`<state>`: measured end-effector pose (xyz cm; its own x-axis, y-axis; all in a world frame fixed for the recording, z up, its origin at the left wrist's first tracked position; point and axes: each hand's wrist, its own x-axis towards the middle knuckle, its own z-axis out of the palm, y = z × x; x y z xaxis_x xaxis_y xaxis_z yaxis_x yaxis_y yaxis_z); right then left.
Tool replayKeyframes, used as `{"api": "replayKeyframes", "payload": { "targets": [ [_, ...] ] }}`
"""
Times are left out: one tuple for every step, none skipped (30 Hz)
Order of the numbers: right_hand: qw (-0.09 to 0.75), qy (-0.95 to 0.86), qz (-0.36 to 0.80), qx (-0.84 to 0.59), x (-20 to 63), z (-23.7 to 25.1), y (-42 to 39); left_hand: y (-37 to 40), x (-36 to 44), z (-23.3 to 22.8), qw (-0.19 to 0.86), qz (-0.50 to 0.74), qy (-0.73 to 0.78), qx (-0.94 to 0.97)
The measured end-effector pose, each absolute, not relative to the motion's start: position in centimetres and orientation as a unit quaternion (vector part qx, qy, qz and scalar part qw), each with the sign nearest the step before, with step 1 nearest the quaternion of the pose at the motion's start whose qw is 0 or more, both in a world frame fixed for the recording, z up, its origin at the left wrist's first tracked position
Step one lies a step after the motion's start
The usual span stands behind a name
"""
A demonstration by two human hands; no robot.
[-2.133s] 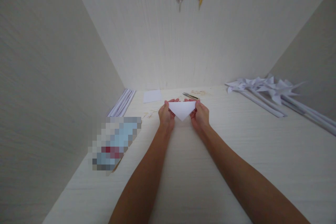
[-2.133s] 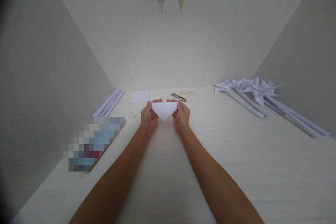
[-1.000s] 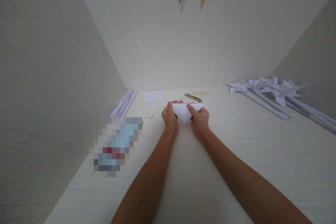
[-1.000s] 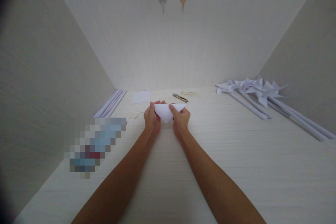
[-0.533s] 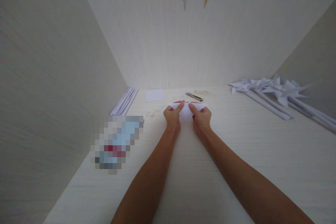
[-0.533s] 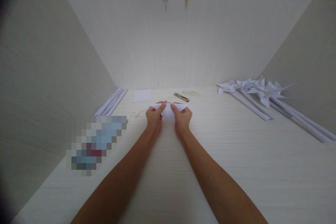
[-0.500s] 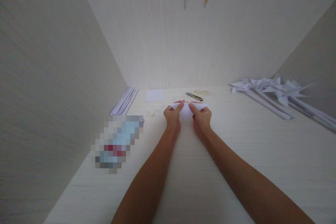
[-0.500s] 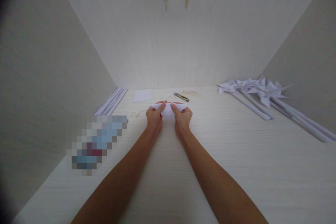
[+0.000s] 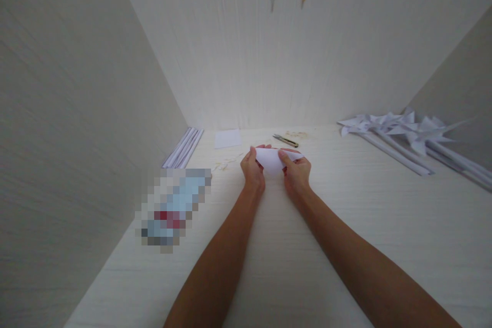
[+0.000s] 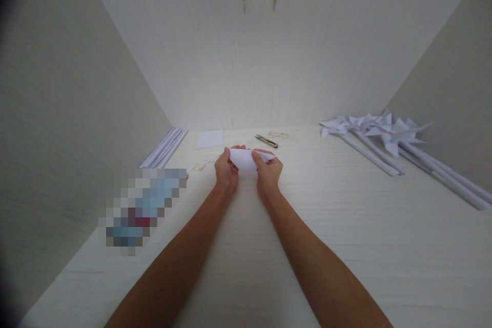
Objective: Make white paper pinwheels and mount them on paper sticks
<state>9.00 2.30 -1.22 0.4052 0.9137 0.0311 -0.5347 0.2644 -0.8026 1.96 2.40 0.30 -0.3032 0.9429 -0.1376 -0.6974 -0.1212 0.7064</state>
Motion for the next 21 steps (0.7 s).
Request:
{"api": "replayKeyframes", "payload": {
  "targets": [
    [0.756, -0.251, 0.482, -0.365, 8.97, -1.16, 2.31, 2.38, 1.92, 0.26, 0.562, 0.728, 0.349, 0.179],
    [0.759, -0.245, 0.482, -0.361, 8.94, -1.09, 2.31, 2.37, 1.86, 0.21, 0.558, 0.730, 0.349, 0.185],
    [0.761, -0.241, 0.484, -0.358, 8.92, -1.03, 2.32, 2.37, 1.80, 0.15, 0.553, 0.732, 0.348, 0.195],
    [0.762, -0.238, 0.486, -0.357, 8.90, -0.99, 2.32, 2.39, 1.74, 0.09, 0.546, 0.735, 0.347, 0.205],
    [0.760, -0.237, 0.487, -0.358, 8.88, -0.96, 2.33, 2.42, 1.68, 0.04, 0.539, 0.737, 0.347, 0.214],
    [0.758, -0.237, 0.488, -0.361, 8.88, -0.95, 2.34, 2.47, 1.61, 0.00, 0.532, 0.740, 0.348, 0.219],
    [0.755, -0.240, 0.489, -0.364, 8.88, -0.95, 2.35, 2.53, 1.56, -0.01, 0.526, 0.743, 0.352, 0.219],
    [0.753, -0.244, 0.490, -0.365, 8.88, -0.97, 2.36, 2.58, 1.51, 0.00, 0.520, 0.745, 0.356, 0.216],
    [0.752, -0.248, 0.490, -0.366, 8.89, -0.98, 2.36, 2.62, 1.46, 0.03, 0.516, 0.748, 0.362, 0.209],
    [0.751, -0.251, 0.489, -0.365, 8.89, -1.01, 2.37, 2.65, 1.42, 0.08, 0.514, 0.749, 0.368, 0.201],
    [0.751, -0.254, 0.488, -0.365, 8.88, -1.03, 2.37, 2.65, 1.39, 0.15, 0.514, 0.748, 0.373, 0.192],
    [0.750, -0.255, 0.488, -0.366, 8.88, -1.05, 2.38, 2.63, 1.35, 0.22, 0.517, 0.746, 0.378, 0.185],
    [0.749, -0.257, 0.488, -0.368, 8.86, -1.08, 2.39, 2.59, 1.32, 0.31, 0.520, 0.742, 0.383, 0.179],
    [0.747, -0.258, 0.489, -0.369, 8.85, -1.12, 2.40, 2.54, 1.30, 0.39, 0.524, 0.739, 0.385, 0.176],
    [0.746, -0.259, 0.489, -0.371, 8.83, -1.16, 2.43, 2.49, 1.29, 0.46, 0.528, 0.737, 0.384, 0.175],
    [0.747, -0.259, 0.488, -0.371, 8.81, -1.21, 2.45, 2.44, 1.31, 0.53, 0.534, 0.735, 0.380, 0.175],
    [0.748, -0.259, 0.486, -0.371, 8.80, -1.25, 2.48, 2.41, 1.35, 0.57, 0.540, 0.734, 0.375, 0.173],
    [0.749, -0.260, 0.483, -0.372, 8.78, -1.28, 2.50, 2.39, 1.42, 0.58, 0.546, 0.733, 0.368, 0.171],
    [0.748, -0.262, 0.483, -0.373, 8.77, -1.30, 2.52, 2.39, 1.52, 0.57, 0.552, 0.733, 0.360, 0.169],
    [0.747, -0.264, 0.484, -0.372, 8.76, -1.31, 2.54, 2.40, 1.64, 0.52, 0.556, 0.733, 0.353, 0.168],
    [0.746, -0.265, 0.486, -0.370, 8.75, -1.29, 2.54, 2.43, 1.77, 0.44, 0.558, 0.734, 0.349, 0.170]
  ]
}}
